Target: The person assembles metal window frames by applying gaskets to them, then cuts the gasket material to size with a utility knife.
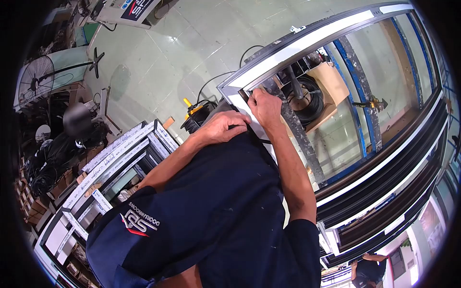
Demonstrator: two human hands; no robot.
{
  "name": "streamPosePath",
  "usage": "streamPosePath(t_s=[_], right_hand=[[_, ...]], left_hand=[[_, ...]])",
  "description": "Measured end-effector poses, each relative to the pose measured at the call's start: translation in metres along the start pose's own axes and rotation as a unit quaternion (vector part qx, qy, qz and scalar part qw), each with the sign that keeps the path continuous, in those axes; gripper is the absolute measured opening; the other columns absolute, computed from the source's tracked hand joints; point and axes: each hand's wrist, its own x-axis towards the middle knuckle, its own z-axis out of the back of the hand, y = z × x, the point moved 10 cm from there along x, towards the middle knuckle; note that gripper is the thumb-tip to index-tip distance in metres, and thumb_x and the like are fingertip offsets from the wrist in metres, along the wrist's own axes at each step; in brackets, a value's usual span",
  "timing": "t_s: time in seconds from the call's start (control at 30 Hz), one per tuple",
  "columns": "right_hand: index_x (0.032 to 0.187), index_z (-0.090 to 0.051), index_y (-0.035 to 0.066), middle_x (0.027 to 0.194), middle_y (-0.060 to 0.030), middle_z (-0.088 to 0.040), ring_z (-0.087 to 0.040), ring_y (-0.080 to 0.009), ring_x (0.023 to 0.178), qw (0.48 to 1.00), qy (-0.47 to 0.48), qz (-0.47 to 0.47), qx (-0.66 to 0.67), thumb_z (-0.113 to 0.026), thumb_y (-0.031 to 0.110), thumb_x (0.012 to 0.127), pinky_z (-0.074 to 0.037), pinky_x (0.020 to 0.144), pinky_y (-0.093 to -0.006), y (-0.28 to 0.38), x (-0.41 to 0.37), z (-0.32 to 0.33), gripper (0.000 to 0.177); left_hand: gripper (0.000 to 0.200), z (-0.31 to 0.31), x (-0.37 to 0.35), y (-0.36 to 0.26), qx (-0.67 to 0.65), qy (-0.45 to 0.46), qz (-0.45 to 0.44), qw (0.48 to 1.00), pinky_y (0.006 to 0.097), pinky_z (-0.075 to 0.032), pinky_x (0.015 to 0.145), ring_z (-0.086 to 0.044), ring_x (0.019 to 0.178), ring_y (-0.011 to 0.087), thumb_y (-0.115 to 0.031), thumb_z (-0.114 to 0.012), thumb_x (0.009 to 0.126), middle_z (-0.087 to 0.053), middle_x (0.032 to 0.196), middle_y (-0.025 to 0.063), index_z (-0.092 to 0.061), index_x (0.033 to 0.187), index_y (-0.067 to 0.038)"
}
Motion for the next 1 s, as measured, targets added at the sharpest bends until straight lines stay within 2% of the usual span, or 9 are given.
streamPosePath(t_s=[0.27, 0.47, 0.57, 0.6, 0.77, 0.8, 0.87, 0.97, 1.0], right_hand=[[0.074, -0.060, 0.007, 0.068, -0.0130, -0.066, -0.065, -0.0371, 0.064, 0.998, -0.015, -0.061, 0.015, -0.072, 0.017, 0.080, -0.049, 0.058, -0.0465, -0.016, -0.003, -0.007, 0.017], [0.077, -0.064, 0.005, 0.067, -0.0132, -0.067, -0.067, -0.0333, 0.064, 0.983, -0.064, -0.148, 0.091, -0.073, 0.020, 0.084, -0.051, 0.059, -0.0417, -0.040, -0.014, 0.008, 0.019], [0.080, -0.066, 0.003, 0.066, -0.0129, -0.067, -0.066, -0.0285, 0.060, 0.964, -0.087, -0.208, 0.144, -0.074, 0.022, 0.085, -0.050, 0.059, -0.0388, -0.058, -0.031, 0.026, 0.021], [0.080, -0.067, 0.003, 0.066, -0.0127, -0.066, -0.065, -0.0269, 0.059, 0.958, -0.095, -0.224, 0.149, -0.074, 0.022, 0.086, -0.050, 0.059, -0.0380, -0.062, -0.038, 0.035, 0.021], [0.081, -0.066, 0.000, 0.062, -0.0110, -0.062, -0.057, -0.0197, 0.054, 0.934, -0.174, -0.250, 0.185, -0.075, 0.018, 0.085, -0.047, 0.057, -0.0333, -0.071, -0.089, 0.071, 0.020], [0.080, -0.065, -0.001, 0.062, -0.0075, -0.061, -0.054, -0.0125, 0.055, 0.923, -0.189, -0.261, 0.212, -0.075, 0.014, 0.085, -0.045, 0.057, -0.0298, -0.074, -0.101, 0.074, 0.018], [0.080, -0.065, -0.001, 0.063, -0.0039, -0.061, -0.053, -0.0084, 0.058, 0.894, -0.248, -0.268, 0.259, -0.075, 0.012, 0.086, -0.044, 0.057, -0.0275, -0.079, -0.127, 0.086, 0.018], [0.080, -0.065, -0.001, 0.068, 0.0051, -0.059, -0.048, -0.0022, 0.062, 0.847, -0.314, -0.275, 0.330, -0.072, 0.008, 0.090, -0.040, 0.056, -0.0223, -0.091, -0.163, 0.092, 0.015], [0.081, -0.065, -0.001, 0.068, 0.0054, -0.058, -0.048, -0.0020, 0.062, 0.827, -0.321, -0.287, 0.363, -0.072, 0.008, 0.091, -0.040, 0.056, -0.0220, -0.095, -0.173, 0.091, 0.015]], left_hand=[[0.013, 0.003, 0.000, 0.001, -0.015, 0.001, 0.019, 1.000, 0.0394, -0.052, 0.090, -0.066, 0.103, 0.0298, -0.014, -0.068, 0.092, -0.070, 0.114, 0.0111, -0.071, 0.095, -0.002], [0.011, 0.034, 0.011, -0.017, 0.249, -0.142, 0.018, 0.958, 0.0429, -0.046, 0.097, -0.059, 0.118, 0.0309, -0.007, -0.074, 0.077, -0.065, 0.122, 0.0131, -0.072, 0.087, -0.002], [0.010, 0.048, 0.042, -0.054, 0.342, -0.196, -0.089, 0.915, 0.0501, -0.039, 0.104, -0.046, 0.132, 0.0367, -0.010, -0.071, 0.072, -0.056, 0.135, 0.0174, -0.072, 0.078, -0.001], [0.012, 0.041, 0.055, -0.048, 0.390, -0.171, -0.086, 0.901, 0.0545, -0.037, 0.107, -0.039, 0.138, 0.0413, -0.009, -0.071, 0.069, -0.049, 0.143, 0.0228, -0.075, 0.076, 0.000], [0.015, 0.027, 0.090, -0.019, 0.479, -0.145, -0.045, 0.864, 0.0532, -0.035, 0.109, -0.038, 0.140, 0.0427, -0.005, -0.072, 0.064, -0.043, 0.150, 0.0222, -0.078, 0.078, -0.004], [0.016, 0.025, 0.090, -0.013, 0.482, -0.148, -0.032, 0.863, 0.0534, -0.036, 0.109, -0.038, 0.140, 0.0428, -0.005, -0.073, 0.064, -0.042, 0.152, 0.0221, -0.079, 0.079, -0.005], [0.017, 0.023, 0.094, 0.001, 0.503, -0.136, 0.012, 0.853, 0.0535, -0.040, 0.105, -0.040, 0.139, 0.0417, -0.008, -0.075, 0.064, -0.038, 0.154, 0.0211, -0.080, 0.079, -0.011], [0.015, 0.021, 0.094, 0.011, 0.470, -0.113, 0.056, 0.873, 0.0579, -0.041, 0.101, -0.042, 0.136, 0.0430, -0.005, -0.068, 0.071, -0.039, 0.154, 0.0210, -0.079, 0.081, -0.004], [0.014, 0.020, 0.096, 0.018, 0.480, -0.094, 0.088, 0.868, 0.0562, -0.043, 0.101, -0.044, 0.135, 0.0413, -0.006, -0.071, 0.072, -0.037, 0.155, 0.0218, -0.079, 0.084, -0.004]])
